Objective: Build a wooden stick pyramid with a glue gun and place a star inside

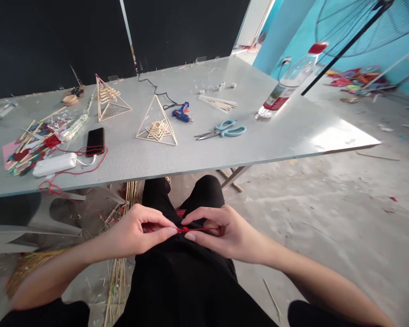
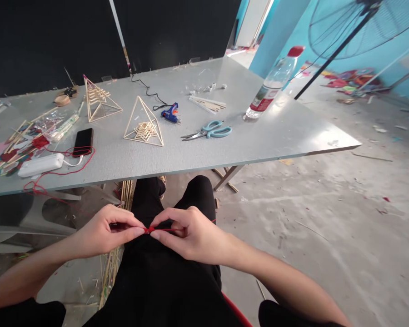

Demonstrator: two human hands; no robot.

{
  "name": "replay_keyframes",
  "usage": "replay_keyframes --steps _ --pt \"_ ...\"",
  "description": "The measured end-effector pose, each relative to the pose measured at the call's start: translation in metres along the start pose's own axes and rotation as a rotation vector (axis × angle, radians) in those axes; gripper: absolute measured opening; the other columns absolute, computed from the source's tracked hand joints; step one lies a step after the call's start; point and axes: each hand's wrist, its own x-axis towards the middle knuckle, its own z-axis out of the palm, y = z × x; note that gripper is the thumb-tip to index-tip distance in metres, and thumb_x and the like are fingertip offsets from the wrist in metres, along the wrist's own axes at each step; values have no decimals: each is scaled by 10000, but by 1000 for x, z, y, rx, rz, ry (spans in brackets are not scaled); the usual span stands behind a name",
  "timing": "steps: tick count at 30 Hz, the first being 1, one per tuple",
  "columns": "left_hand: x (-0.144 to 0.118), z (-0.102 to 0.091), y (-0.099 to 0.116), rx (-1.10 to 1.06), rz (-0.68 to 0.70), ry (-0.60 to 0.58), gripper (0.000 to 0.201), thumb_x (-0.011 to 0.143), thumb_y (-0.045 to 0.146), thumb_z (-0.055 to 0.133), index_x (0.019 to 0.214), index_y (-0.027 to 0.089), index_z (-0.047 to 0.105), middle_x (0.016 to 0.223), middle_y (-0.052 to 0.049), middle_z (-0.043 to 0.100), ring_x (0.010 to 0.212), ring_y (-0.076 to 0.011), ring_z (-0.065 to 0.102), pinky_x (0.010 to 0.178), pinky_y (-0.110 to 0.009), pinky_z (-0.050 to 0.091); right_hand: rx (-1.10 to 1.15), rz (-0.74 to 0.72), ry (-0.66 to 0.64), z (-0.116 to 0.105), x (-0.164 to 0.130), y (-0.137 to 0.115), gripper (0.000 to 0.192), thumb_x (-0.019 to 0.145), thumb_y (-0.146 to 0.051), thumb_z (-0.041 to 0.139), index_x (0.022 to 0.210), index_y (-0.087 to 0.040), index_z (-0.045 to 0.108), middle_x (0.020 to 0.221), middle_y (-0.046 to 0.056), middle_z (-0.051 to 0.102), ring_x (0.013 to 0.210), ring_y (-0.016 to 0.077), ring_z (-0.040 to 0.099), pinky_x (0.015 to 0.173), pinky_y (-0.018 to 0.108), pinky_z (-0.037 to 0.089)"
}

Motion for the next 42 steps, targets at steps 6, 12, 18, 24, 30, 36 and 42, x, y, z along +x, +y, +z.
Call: replay_keyframes --steps 6,12,18,24,30,36,42 --pt "-6 2 9 2 22 4 228 948 289 678 909 158 860 638 -16 605 545 -74 421 477 -196 286 124 -55 45 9 5 2 300 909 -429 769 998 -152 843 681 20 666 512 53 292 439 236 224" --pt "-14 -7 6 -143 -187 -15 368 953 455 687 1086 146 838 507 60 360 488 -61 214 439 -214 127 121 -45 -4 4 1 -6 266 984 -364 647 932 -114 721 504 -104 319 438 37 217 410 207 162" --pt "-18 -20 -4 -60 -145 151 341 954 453 680 1023 167 851 501 49 351 494 -72 208 445 -226 122 55 -77 -41 -4 -7 -5 192 1026 -319 558 895 -179 548 543 -110 334 464 48 248 423 190 201" --pt "-26 -32 -9 -5 -135 122 346 963 454 671 1020 165 852 491 55 317 488 -70 172 449 -236 92 110 -6 -13 -11 -16 6 270 1054 -412 557 936 -171 591 542 -112 284 483 61 197 428 230 147" --pt "-37 -37 -6 85 -105 -65 281 980 397 666 1021 193 854 504 74 211 479 -66 142 450 -242 104 -16 -63 -27 -15 -16 13 256 1002 -372 665 1111 -160 757 541 -70 481 464 52 199 416 246 149" --pt "-36 -25 7 401 86 12 254 992 291 622 856 194 813 508 45 496 456 -78 373 451 -213 279 -1 -137 28 -9 -11 15 226 994 -340 684 1056 -176 826 877 62 780 520 55 374 442 230 283" --pt "-8 2 18 475 276 67 463 896 384 790 1298 169 710 1258 -136 754 1154 -267 713 998 -404 595 -78 -126 -13 -6 2 3 253 1014 -349 638 1065 -171 811 898 58 776 562 64 470 507 214 374"
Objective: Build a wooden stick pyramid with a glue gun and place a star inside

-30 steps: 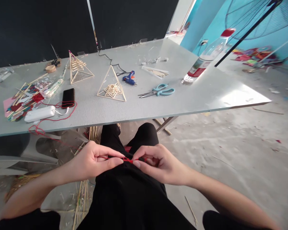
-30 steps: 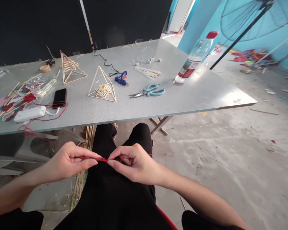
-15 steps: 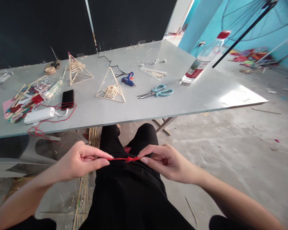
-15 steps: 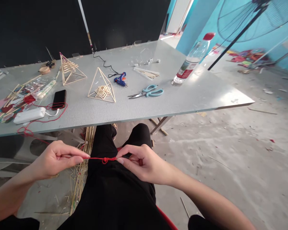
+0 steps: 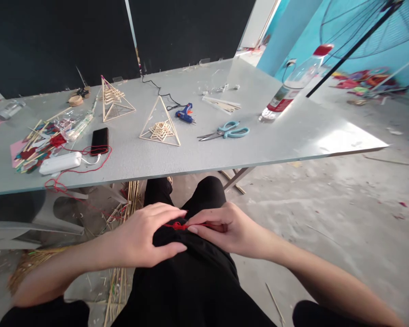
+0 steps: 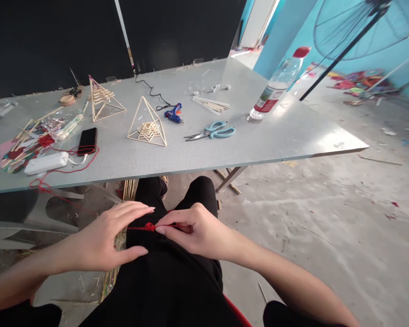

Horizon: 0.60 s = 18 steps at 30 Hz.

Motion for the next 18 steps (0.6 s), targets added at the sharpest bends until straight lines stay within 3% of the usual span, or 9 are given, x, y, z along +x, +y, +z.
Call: replay_keyframes --steps 3,6,9,11,15,18 --pt "16 12 -8 -262 -31 -90 233 981 335 702 1131 181 791 1068 -73 809 985 -200 755 965 -331 588 -116 2 -10 -5 4 -8 250 1010 -334 620 1013 -157 796 665 -1 660 503 59 381 472 213 317" --pt "24 18 -18 -412 -110 -144 266 1017 369 651 1033 175 832 943 -60 819 830 -173 748 820 -280 575 -206 8 -19 -13 4 -14 214 1003 -295 604 965 -159 765 538 -61 478 475 59 324 446 213 267" --pt "25 18 -19 -443 -101 -127 276 1016 366 652 990 168 843 911 -60 817 802 -171 738 755 -267 554 -230 19 -27 -18 1 -17 203 1003 -291 600 954 -162 748 527 -70 422 468 59 316 434 217 241" --pt "23 16 -17 -448 -88 -90 294 1026 333 629 930 151 840 879 -63 809 777 -167 731 736 -265 549 -197 35 -36 -19 0 -18 224 1011 -313 596 951 -163 752 528 -66 431 468 62 295 433 222 236" --pt "20 12 -14 -493 -184 62 341 1022 296 609 799 134 809 834 -64 803 782 -176 745 734 -263 563 -98 59 -36 -20 -3 -16 290 1030 -368 581 976 -154 770 643 -7 602 492 63 305 439 229 258" --pt "18 11 -16 -528 -237 180 285 1002 294 637 848 150 829 841 -56 811 804 -177 760 760 -260 583 -54 68 -28 -20 -5 -14 306 1031 -384 587 977 -146 772 730 28 664 515 63 335 447 226 279"
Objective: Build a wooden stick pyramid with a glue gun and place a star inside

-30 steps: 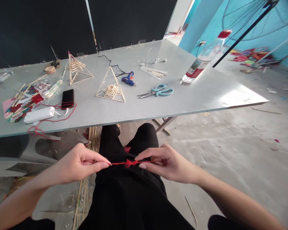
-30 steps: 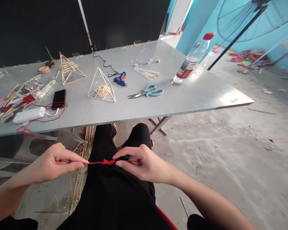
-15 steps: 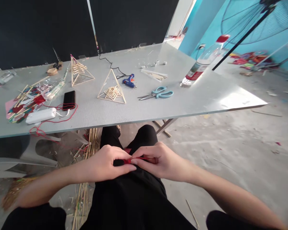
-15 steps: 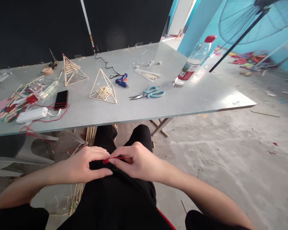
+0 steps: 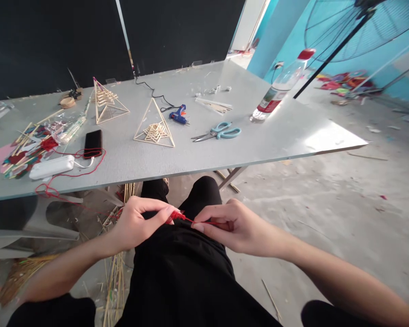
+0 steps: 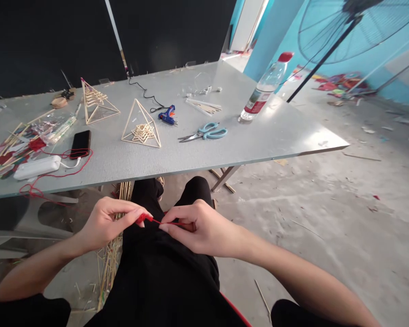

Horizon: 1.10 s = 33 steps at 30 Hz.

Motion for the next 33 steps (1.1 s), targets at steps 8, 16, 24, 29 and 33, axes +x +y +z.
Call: replay_keyframes --steps 8,16,24,29,33 --pt "-3 -5 -19 -309 -102 105 339 1010 405 635 837 127 718 730 -33 703 538 -83 591 523 -197 464 127 49 57 -2 -4 2 332 1013 -414 622 893 -131 749 568 -44 425 492 56 252 410 224 191" --pt "3 1 -11 -221 -327 -367 427 945 456 702 1208 125 760 607 46 505 543 -66 369 522 -195 271 -20 -74 134 -4 0 5 285 1031 -321 576 1086 -154 801 589 -26 552 454 51 268 399 235 196" --pt "4 7 -16 -316 -277 -351 376 1005 405 620 1089 89 807 548 32 507 521 -66 382 529 -201 281 -514 -154 351 -7 2 22 240 1030 -242 584 1215 -229 736 874 45 706 709 138 619 645 266 507" --pt "0 15 -16 -558 -341 -303 538 1041 482 525 1345 69 687 668 -54 699 407 -50 360 416 -196 209 -690 -312 611 19 -10 14 89 954 -170 687 1038 -199 688 973 94 692 889 212 651 821 373 533" --pt "1 18 -20 -773 -433 -347 695 1060 608 351 1458 93 596 696 -81 723 372 -63 376 374 -196 136 -472 -219 456 40 -20 19 60 993 -169 642 951 -212 648 712 -17 598 634 117 542 613 269 462"
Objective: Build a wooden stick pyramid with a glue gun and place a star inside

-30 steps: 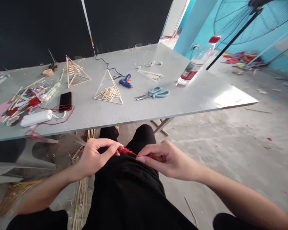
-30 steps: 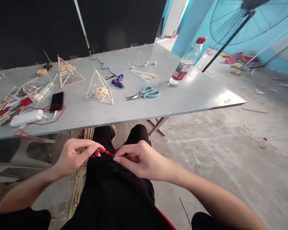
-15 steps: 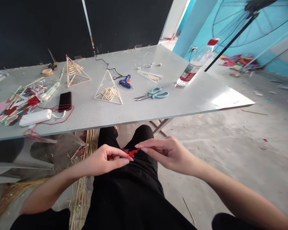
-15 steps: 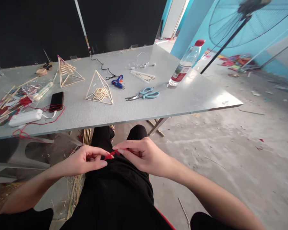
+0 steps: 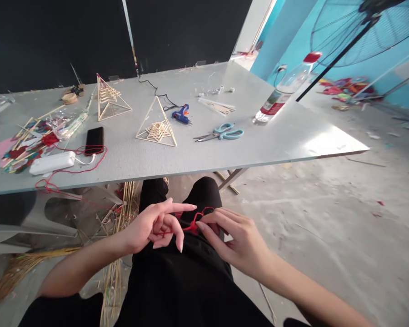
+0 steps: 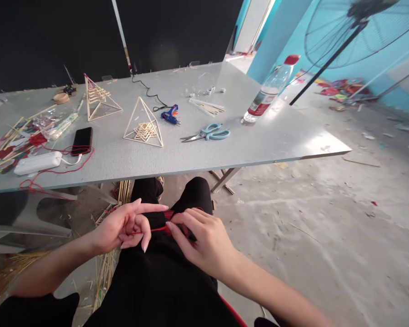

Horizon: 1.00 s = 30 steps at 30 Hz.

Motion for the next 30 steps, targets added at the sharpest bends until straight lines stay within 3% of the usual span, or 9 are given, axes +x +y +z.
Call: replay_keyframes --steps 3,5,8,11,15,17,20,24,30 --pt "0 -2 1 -96 -41 -48 723 1055 631 326 1448 88 595 670 -74 707 358 -61 354 364 -198 150 40 84 69 6 -8 3 51 1003 -190 637 961 -217 649 607 -65 496 507 78 445 505 236 394" --pt "0 -3 4 -122 -45 -60 726 1056 633 321 1426 75 603 628 -59 677 360 -60 336 368 -192 174 96 147 54 7 -9 7 21 997 -223 649 1007 -217 666 606 -61 502 511 86 463 505 237 412" --pt "-1 -3 12 -112 -53 -77 709 1048 638 339 1387 74 605 599 -24 620 379 -68 342 360 -181 173 267 168 -146 10 0 16 224 967 -312 704 1169 -216 686 886 40 696 811 164 660 743 301 566" --pt "-4 -1 23 -52 -63 -74 689 1032 659 371 1362 95 592 624 0 580 402 -69 360 349 -167 135 555 106 -394 20 23 21 371 963 -373 722 1302 -232 672 1222 89 718 1137 220 679 1022 398 560" --pt "-11 2 35 12 -47 -54 688 1013 695 397 1369 132 569 709 -4 585 440 -70 400 371 -163 187 921 25 -553 36 51 18 256 1001 -341 683 1199 -193 752 1180 71 768 1121 191 712 1092 394 528" --pt "-17 1 39 54 -25 -6 671 1008 696 419 1367 152 577 746 0 564 457 -61 377 387 -166 202 975 18 -524 39 56 16 196 990 -332 702 1060 -177 800 986 57 791 923 157 730 945 326 580" --pt "-26 -5 43 159 -2 152 542 1010 597 538 1342 174 607 701 56 406 494 -47 258 416 -154 189 957 82 -449 38 51 18 214 976 -345 722 898 -175 826 809 45 758 716 115 672 718 245 559" --pt "-39 -20 42 332 -21 328 402 1000 489 638 1255 179 613 581 113 239 467 -45 166 417 -157 178 945 243 -400 33 37 27 274 978 -404 714 880 -178 834 780 51 771 652 105 651 649 227 541" --pt "-58 -39 43 417 32 523 370 968 465 695 1215 218 574 571 127 235 436 -29 134 413 -159 146 894 496 -171 32 28 36 363 921 -531 749 858 -182 828 769 62 775 619 115 648 595 234 550"
